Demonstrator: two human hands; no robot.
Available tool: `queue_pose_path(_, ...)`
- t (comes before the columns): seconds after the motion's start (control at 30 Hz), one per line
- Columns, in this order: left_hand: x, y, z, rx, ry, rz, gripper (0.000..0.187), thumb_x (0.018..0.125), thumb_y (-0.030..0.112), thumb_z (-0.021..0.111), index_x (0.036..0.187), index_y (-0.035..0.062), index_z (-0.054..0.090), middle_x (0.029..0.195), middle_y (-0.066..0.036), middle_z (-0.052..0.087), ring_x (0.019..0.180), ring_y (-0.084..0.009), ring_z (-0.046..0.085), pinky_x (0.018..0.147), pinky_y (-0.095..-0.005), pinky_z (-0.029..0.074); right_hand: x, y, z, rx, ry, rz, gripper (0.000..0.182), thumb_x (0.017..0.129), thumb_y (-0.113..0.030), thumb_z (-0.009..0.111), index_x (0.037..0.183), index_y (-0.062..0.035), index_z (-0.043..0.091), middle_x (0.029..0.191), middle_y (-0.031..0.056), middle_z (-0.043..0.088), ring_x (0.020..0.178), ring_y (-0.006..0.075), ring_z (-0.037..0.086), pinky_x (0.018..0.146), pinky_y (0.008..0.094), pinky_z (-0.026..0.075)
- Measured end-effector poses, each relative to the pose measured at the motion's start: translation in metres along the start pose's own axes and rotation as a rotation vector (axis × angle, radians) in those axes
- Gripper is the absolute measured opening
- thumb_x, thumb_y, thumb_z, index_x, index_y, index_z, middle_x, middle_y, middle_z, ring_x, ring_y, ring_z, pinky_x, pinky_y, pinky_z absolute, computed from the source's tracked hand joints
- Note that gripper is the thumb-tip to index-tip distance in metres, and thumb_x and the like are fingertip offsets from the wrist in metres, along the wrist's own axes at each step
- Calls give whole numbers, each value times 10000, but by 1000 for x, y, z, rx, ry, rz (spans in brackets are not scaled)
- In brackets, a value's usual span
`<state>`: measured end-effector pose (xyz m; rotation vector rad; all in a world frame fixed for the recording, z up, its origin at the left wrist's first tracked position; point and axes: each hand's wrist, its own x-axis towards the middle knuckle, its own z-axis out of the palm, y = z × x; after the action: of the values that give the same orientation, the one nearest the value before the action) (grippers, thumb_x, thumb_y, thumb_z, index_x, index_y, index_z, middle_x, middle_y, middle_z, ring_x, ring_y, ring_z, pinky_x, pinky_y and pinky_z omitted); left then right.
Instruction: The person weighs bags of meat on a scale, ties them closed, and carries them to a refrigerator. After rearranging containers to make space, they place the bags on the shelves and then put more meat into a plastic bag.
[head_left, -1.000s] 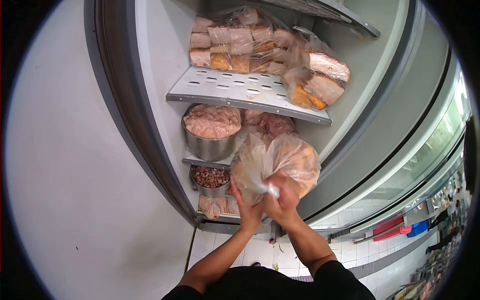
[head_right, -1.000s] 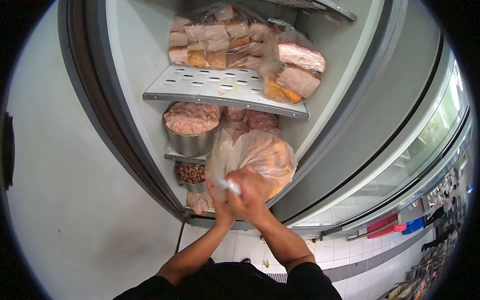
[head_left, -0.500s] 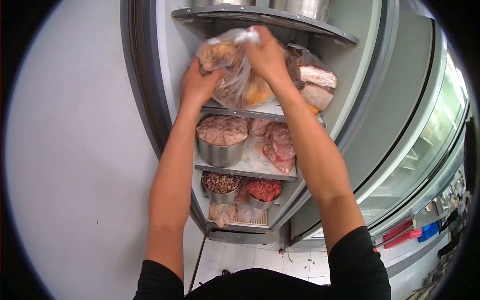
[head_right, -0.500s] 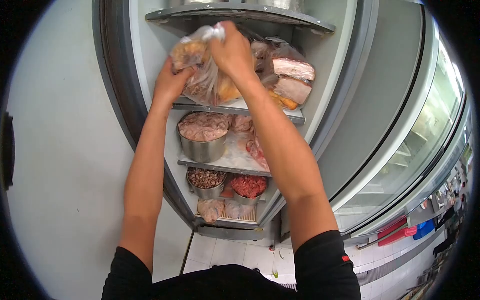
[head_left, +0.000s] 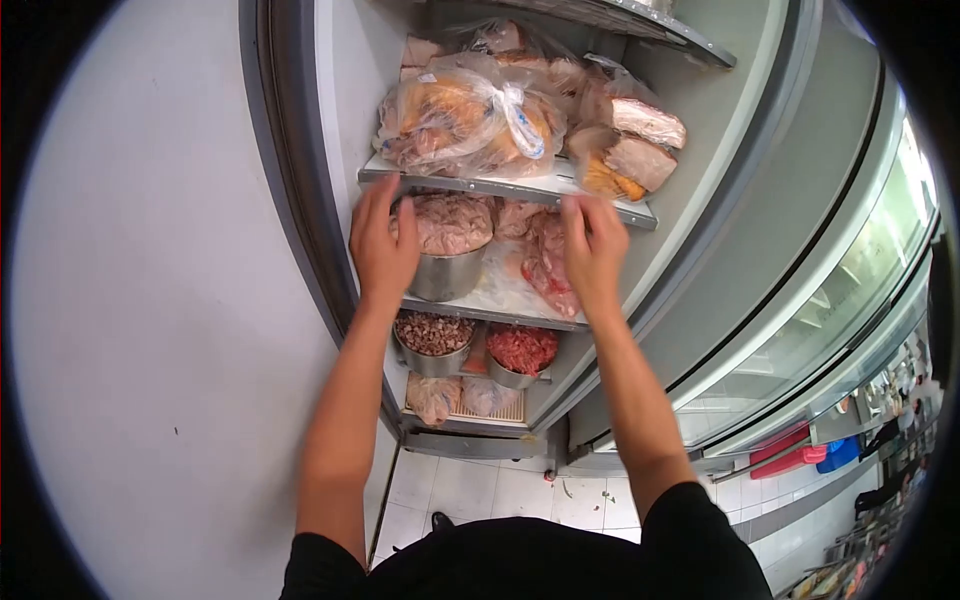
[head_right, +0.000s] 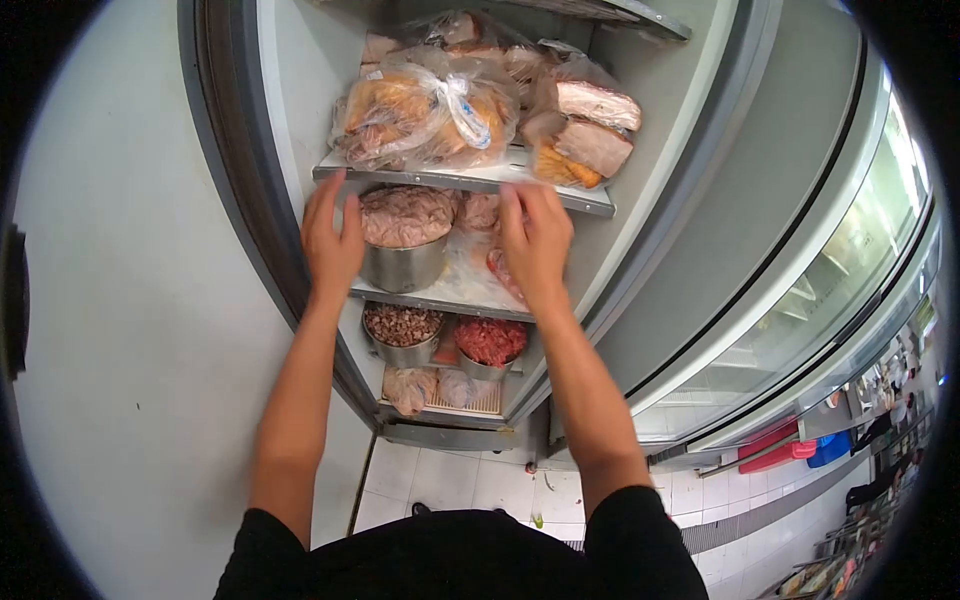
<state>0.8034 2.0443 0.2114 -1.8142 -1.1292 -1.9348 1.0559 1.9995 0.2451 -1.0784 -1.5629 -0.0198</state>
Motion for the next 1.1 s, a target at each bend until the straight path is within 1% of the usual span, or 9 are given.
queue_pose_path(0.2,-211,-2,-42,-114,-300,-525,183,890,79,588,1049,23,658,873,-151,655,764,-283,656,667,-345,500,-92,134,36,-668,12,-7,378,814,-245,675,1110,-22,603,1285,283,491,1196,430,484,1011,445,406)
queue_pose_path(0.27,-307,-17,-70,-8,-417,-712,177,871,111,611,1013,24,673,860,-157,670,755,-285,661,676,-350,512,-83,156,38,-868,-312,99,684,784,-370,683,1330,-18,467,1395,303,385,1266,469,394,1036,507,369)
queue_pose_path(0.4,-443,-17,-157,166,-507,-1071,200,875,152,593,1016,45,685,842,-155,694,763,-243,678,699,-346,527,-16,142,34,-641,-207,117,770,773,-480,668,1346,-12,457,1404,323,361,1264,458,410,1044,478,366)
queue_pose_path(0.5,-532,-19,-228,312,-562,-1291,239,874,205,598,1047,58,672,842,-143,694,729,-234,676,675,-339,527,-12,172,51,-716,-715,597,813,734,-457,698,1387,-66,411,1306,285,476,1188,462,480,1013,489,406)
queue_pose_path(0.57,-567,-9,-262,194,-455,-1603,255,872,219,598,1069,66,652,782,-87,663,640,-198,645,557,-320,509,-31,172,66,-979,-299,187,768,757,-436,679,1383,-80,414,1264,262,526,1142,440,531,967,481,445)
queue_pose_path(0.73,-632,36,-320,153,-342,-2228,291,886,280,547,1134,129,572,937,-70,588,694,-221,609,578,-397,490,-13,196,54,-846,-312,374,445,774,-366,643,1049,-18,674,1083,274,639,1035,401,621,907,452,489)
queue_pose_path(0.83,-640,71,-330,247,-376,-2325,301,869,254,543,1121,92,570,842,-56,558,633,-215,586,521,-389,476,-6,207,45,-706,-186,392,481,773,-371,646,1095,-13,653,1075,254,641,1021,390,625,895,458,497)
queue_pose_path(0.9,-645,87,-333,252,-321,-2347,302,867,250,546,1127,98,568,845,-54,559,631,-214,583,521,-385,476,-7,174,40,-674,-264,365,584,784,-331,607,1345,-232,480,1230,240,556,1110,424,556,927,483,464)
queue_pose_path(1.1,-659,100,-326,251,-214,-2320,328,868,251,535,1159,101,563,874,-55,572,626,-221,581,517,-364,463,-20,161,43,-829,-446,409,666,777,-396,635,1384,-200,445,1383,243,437,1202,433,492,1000,476,416)
